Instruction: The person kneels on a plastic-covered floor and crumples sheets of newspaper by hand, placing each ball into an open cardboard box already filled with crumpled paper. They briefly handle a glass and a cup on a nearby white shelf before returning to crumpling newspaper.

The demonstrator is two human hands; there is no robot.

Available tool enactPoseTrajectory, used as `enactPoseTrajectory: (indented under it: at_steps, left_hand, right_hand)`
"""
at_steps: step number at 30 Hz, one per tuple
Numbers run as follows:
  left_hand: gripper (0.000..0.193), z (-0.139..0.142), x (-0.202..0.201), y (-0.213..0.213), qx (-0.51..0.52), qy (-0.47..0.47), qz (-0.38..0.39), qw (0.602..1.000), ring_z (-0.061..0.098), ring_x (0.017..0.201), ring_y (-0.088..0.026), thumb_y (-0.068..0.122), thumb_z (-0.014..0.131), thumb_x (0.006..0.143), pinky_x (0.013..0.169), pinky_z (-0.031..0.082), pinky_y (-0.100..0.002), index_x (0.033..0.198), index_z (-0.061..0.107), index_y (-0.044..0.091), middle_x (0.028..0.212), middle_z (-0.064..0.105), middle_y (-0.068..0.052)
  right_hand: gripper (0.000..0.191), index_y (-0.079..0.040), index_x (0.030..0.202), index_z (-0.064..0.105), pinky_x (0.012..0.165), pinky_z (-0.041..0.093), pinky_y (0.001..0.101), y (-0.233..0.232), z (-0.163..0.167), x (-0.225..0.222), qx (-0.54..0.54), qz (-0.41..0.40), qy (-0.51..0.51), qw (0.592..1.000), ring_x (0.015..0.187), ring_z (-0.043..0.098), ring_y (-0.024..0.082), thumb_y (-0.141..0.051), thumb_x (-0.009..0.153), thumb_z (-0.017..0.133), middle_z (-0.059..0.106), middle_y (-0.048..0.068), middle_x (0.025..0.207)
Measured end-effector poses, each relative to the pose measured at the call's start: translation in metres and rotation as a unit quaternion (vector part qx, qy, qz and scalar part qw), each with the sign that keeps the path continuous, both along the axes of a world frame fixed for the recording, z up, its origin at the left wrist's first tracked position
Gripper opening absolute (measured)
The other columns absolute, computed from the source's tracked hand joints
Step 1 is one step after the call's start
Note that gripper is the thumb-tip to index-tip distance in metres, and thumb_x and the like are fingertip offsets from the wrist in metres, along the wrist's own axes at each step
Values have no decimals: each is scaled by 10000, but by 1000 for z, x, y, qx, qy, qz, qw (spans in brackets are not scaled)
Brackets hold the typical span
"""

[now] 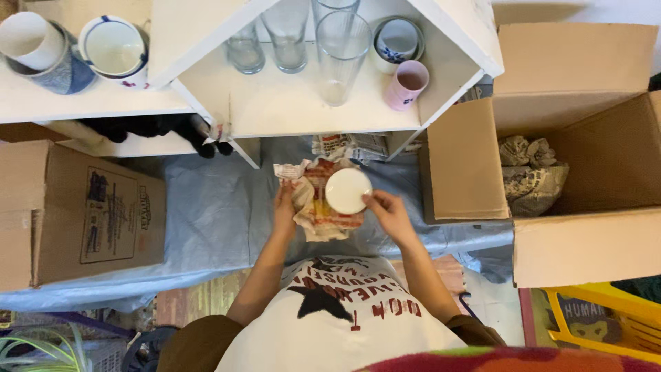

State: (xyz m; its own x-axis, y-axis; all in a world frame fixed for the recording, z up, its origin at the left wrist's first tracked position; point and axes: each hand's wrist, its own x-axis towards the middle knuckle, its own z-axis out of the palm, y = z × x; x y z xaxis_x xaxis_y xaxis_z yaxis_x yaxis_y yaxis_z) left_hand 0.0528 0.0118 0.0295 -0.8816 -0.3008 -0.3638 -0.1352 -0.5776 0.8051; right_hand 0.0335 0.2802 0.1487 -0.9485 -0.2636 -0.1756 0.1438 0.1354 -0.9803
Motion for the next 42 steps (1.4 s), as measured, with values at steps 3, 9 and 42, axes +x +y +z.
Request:
enactPoseTrajectory:
  at_steps: [3,9,42]
  left_hand:
    - [548,-5,7,-17,2,-1,12,1000,665,1075,-190,475,523,1047,904,547,-328,1349,580,22,1217,672,-96]
    - [546,-5,19,-19,42,28,9,999,674,1085,-190,458,546,1037,928,545,-325,1357,570,17,1244,676,-104]
    - [653,10,23,-23,-12,-64,-1,998,654,1087,-181,531,528,998,897,532,-318,1428,540,39,1240,661,-98]
  right_hand:
    - [261,22,1011,748,750,523,279,7,18,-11,-63,-34,-17,997,769,673,117,-228,984,678,747,61,832]
    - [236,6,1208,544,602,570,301,7,102,-57,-83,-136,148,976,680,688,160,-95,1033,666,682,96,818]
    - [198,-126,840,837,647,567,408,-18,125,-288,456,-129,439,763,718,713,296,-321,811,844,768,101,815]
